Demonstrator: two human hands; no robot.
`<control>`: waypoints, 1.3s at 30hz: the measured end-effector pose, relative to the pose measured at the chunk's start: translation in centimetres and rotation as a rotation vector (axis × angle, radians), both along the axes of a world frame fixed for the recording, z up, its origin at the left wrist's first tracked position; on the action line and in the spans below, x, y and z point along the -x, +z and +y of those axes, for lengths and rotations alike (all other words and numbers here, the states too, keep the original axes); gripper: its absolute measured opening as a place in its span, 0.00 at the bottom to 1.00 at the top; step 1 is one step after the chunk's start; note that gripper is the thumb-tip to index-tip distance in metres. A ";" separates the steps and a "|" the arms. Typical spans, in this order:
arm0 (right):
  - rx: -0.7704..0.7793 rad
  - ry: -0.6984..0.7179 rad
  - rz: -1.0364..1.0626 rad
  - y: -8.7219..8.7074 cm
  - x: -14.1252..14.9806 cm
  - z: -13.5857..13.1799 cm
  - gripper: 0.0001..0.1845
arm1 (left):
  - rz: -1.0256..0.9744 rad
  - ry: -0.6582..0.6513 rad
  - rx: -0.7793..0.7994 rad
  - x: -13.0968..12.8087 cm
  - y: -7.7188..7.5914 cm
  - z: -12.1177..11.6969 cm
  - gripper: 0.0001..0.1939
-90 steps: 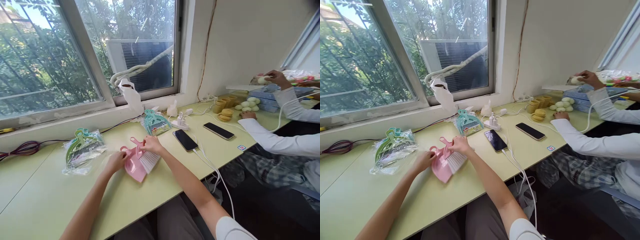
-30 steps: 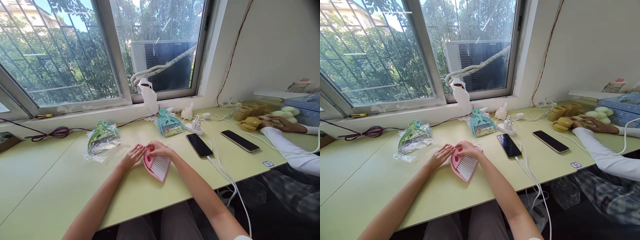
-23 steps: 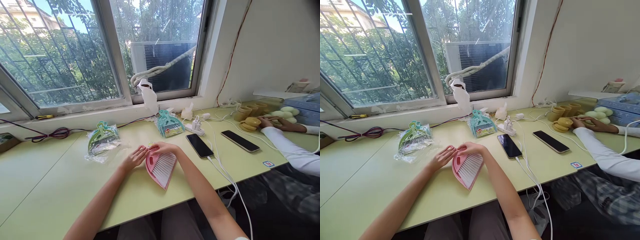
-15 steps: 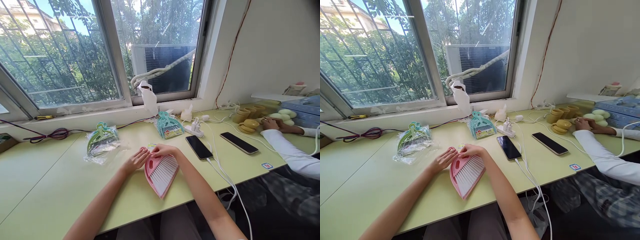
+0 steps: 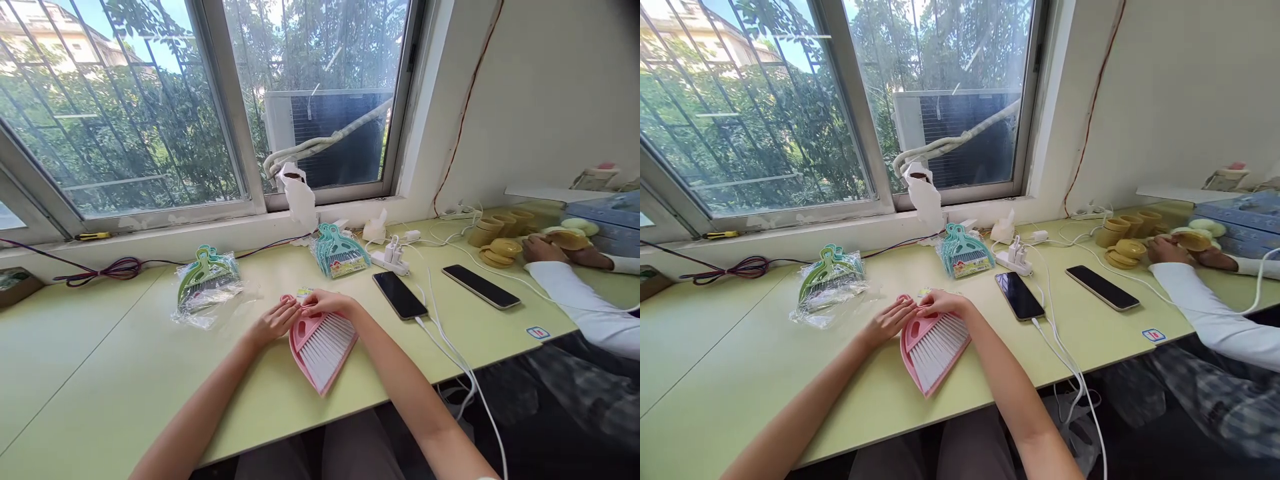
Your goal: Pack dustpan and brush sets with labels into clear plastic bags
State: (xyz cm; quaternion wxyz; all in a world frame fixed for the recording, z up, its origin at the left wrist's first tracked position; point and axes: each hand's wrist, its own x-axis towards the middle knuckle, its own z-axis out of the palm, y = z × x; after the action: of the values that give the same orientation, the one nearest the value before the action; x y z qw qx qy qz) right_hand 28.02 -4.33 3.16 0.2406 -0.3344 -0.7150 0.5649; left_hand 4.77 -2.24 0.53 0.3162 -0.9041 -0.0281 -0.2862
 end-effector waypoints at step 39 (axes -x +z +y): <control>0.002 0.001 -0.030 0.3 2.0 -0.5 0.25 | -0.141 0.128 -0.060 1.0 1.6 0.2 0.21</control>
State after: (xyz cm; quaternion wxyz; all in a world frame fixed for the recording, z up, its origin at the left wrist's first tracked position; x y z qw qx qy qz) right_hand 25.97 -4.84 3.45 0.2292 -0.3424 -0.7183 0.5606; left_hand 3.72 -2.08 2.13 0.3582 -0.8681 -0.0995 -0.3288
